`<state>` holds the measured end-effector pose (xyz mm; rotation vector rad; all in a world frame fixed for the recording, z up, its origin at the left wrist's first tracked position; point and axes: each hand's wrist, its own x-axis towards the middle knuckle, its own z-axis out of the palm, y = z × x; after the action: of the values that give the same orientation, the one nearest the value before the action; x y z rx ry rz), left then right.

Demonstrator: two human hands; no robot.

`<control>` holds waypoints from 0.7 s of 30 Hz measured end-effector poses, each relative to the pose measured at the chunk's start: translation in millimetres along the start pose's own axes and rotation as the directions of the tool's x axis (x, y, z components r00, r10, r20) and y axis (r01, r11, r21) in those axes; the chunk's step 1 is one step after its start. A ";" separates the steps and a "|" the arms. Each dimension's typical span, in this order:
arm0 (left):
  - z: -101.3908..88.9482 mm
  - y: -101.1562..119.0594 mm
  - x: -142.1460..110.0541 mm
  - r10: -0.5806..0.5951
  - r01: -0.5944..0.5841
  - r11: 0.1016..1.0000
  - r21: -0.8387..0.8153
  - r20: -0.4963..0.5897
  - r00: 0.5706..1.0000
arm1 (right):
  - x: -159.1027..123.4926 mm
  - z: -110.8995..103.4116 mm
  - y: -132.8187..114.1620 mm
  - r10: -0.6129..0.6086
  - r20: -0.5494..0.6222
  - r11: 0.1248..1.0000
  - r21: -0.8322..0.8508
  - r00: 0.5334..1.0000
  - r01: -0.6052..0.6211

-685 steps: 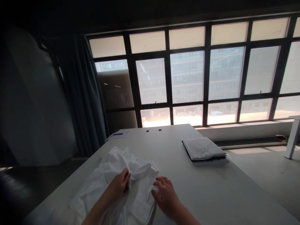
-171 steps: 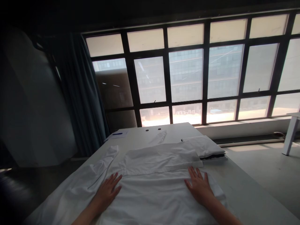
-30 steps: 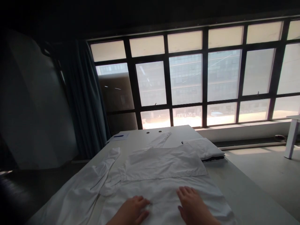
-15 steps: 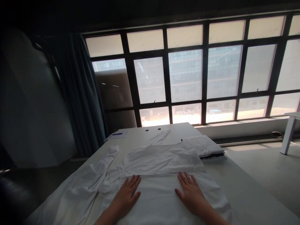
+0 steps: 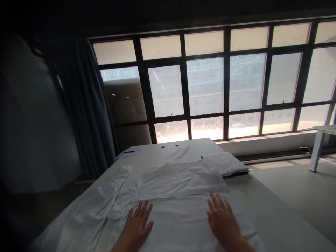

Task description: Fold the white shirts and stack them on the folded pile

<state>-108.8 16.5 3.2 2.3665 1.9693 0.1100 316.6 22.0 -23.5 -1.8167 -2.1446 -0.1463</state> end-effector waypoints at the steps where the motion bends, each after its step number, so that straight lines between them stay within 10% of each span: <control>1: -0.9 1.7 0.2 -0.003 0.003 1.000 -0.005 0.000 1.000 | -0.1 0.9 -24.0 -0.060 0.072 0.996 0.068 0.996 0.055; 5: -5.8 -0.3 -1.5 -0.005 0.005 1.000 -0.024 0.002 1.000 | 0.0 3.1 -75.1 -0.299 0.273 0.924 0.321 0.914 0.206; 9: -4.7 -11.5 -1.9 -0.012 0.011 0.999 -0.032 -0.023 1.000 | -2.8 -6.3 -50.3 -0.424 0.261 0.862 0.411 0.867 0.297; 15: 0.2 -20.9 -1.1 -0.001 -0.001 0.999 -0.041 -0.045 0.999 | -31.5 0.6 41.4 -0.122 0.204 0.985 0.149 0.971 0.092; 21: 0.9 -21.3 -3.2 0.002 -0.004 0.999 -0.032 -0.070 0.998 | -60.0 23.0 120.5 0.187 -0.207 0.968 -0.128 0.960 -0.216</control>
<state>-130.2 17.2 0.3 2.3769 1.9784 0.2257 438.0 -5.8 -79.5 -2.0019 -1.8464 -0.4269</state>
